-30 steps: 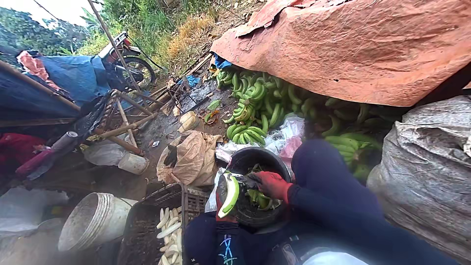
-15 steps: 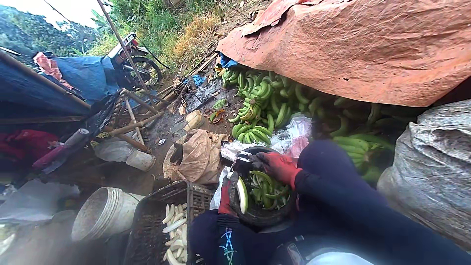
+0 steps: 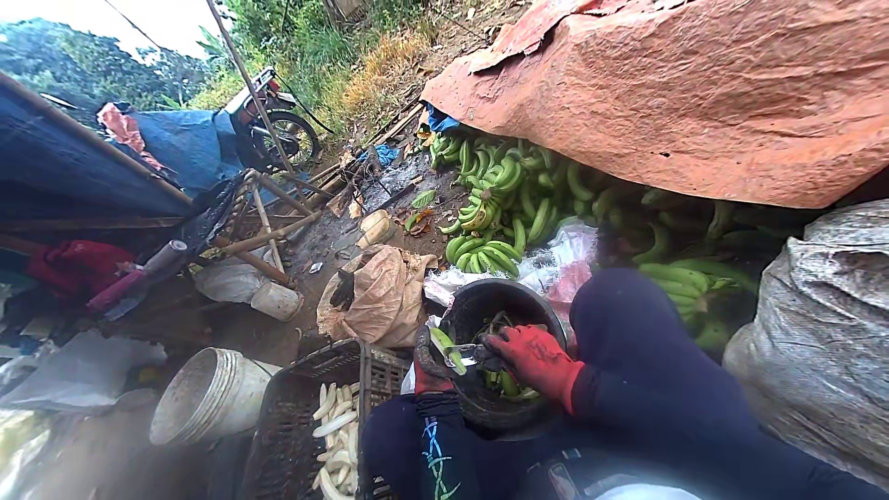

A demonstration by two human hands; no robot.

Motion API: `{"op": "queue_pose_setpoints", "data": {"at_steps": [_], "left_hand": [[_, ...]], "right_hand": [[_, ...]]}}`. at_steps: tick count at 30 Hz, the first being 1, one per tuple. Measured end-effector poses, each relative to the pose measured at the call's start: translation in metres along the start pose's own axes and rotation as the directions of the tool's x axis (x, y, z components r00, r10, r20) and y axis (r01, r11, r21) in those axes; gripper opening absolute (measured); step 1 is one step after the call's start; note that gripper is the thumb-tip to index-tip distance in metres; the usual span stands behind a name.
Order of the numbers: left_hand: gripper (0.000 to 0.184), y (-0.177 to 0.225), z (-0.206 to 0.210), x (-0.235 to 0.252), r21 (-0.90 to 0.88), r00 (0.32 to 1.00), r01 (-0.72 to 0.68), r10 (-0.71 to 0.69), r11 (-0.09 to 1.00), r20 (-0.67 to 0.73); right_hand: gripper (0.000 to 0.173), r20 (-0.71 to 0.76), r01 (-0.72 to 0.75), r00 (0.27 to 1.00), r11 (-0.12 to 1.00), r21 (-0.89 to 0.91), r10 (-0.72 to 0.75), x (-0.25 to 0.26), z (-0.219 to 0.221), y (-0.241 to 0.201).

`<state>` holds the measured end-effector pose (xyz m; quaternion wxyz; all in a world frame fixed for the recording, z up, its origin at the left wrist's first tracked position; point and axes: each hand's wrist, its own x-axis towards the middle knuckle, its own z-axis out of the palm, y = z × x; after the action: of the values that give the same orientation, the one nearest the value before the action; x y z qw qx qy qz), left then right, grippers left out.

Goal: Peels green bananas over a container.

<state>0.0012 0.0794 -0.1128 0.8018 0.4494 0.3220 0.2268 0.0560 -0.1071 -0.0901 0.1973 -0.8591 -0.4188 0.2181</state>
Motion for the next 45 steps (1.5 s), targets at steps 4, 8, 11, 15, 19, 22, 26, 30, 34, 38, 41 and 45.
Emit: {"op": "queue_pose_setpoints", "data": {"at_steps": [4,8,11,15,19,22,26,30,34,38,41,45], "left_hand": [[0.043,-0.006,-0.005,0.0,-0.152,0.955,0.107,-0.059,0.982,0.291],[0.041,-0.017,-0.014,0.007,-0.09,0.93,0.057,-0.02,0.994,0.368],[0.037,-0.022,-0.024,0.005,0.112,0.939,-0.107,0.063,0.988,0.338],[0.044,-0.011,-0.02,-0.006,0.485,0.93,-0.21,0.021,0.849,0.366],[0.041,-0.008,-0.017,-0.001,0.358,0.963,-0.056,-0.044,0.932,0.265],[0.041,-0.012,-0.03,0.017,0.019,0.91,0.093,-0.093,0.995,0.404],[0.046,-0.011,-0.024,0.019,-0.19,0.931,0.196,-0.121,0.962,0.344],[0.049,-0.011,-0.019,0.013,-0.308,0.914,0.239,-0.107,0.921,0.39],[0.048,-0.015,-0.024,0.022,-0.416,0.891,0.363,-0.18,0.834,0.417],[0.055,-0.003,-0.021,0.023,-0.323,0.909,0.328,-0.204,0.888,0.363],[0.055,0.009,-0.014,0.016,-0.161,0.908,0.255,-0.179,0.953,0.379],[0.053,0.002,-0.013,0.009,-0.138,0.899,0.223,-0.149,0.965,0.412]], "right_hand": [[0.041,0.078,-0.085,0.994,0.996,0.033,0.082,0.012,-0.022,-0.006],[0.038,0.071,-0.129,0.989,0.991,0.036,0.126,0.027,-0.031,-0.002],[0.038,0.08,-0.163,0.984,0.984,0.071,0.158,0.038,-0.041,0.002],[0.036,0.094,-0.215,0.975,0.965,0.15,0.202,0.052,-0.049,0.016],[0.035,-0.009,-0.197,0.979,0.963,0.186,0.202,0.05,-0.042,0.026],[0.041,-0.062,0.05,0.997,0.992,0.114,-0.043,0.031,-0.02,0.026],[0.049,-0.067,0.355,0.933,0.935,0.012,-0.353,0.013,0.011,0.034],[0.052,-0.113,0.354,0.927,0.934,-0.047,-0.357,0.009,0.012,0.034],[0.054,-0.078,0.385,0.916,0.916,-0.112,-0.394,0.01,0.002,0.029],[0.054,-0.027,0.336,0.939,0.933,-0.126,-0.342,0.009,-0.003,0.023],[0.053,0.043,0.268,0.963,0.959,-0.095,-0.265,0.012,-0.01,0.007],[0.045,0.102,0.098,0.991,0.994,-0.056,-0.092,0.021,-0.024,-0.011]]}}
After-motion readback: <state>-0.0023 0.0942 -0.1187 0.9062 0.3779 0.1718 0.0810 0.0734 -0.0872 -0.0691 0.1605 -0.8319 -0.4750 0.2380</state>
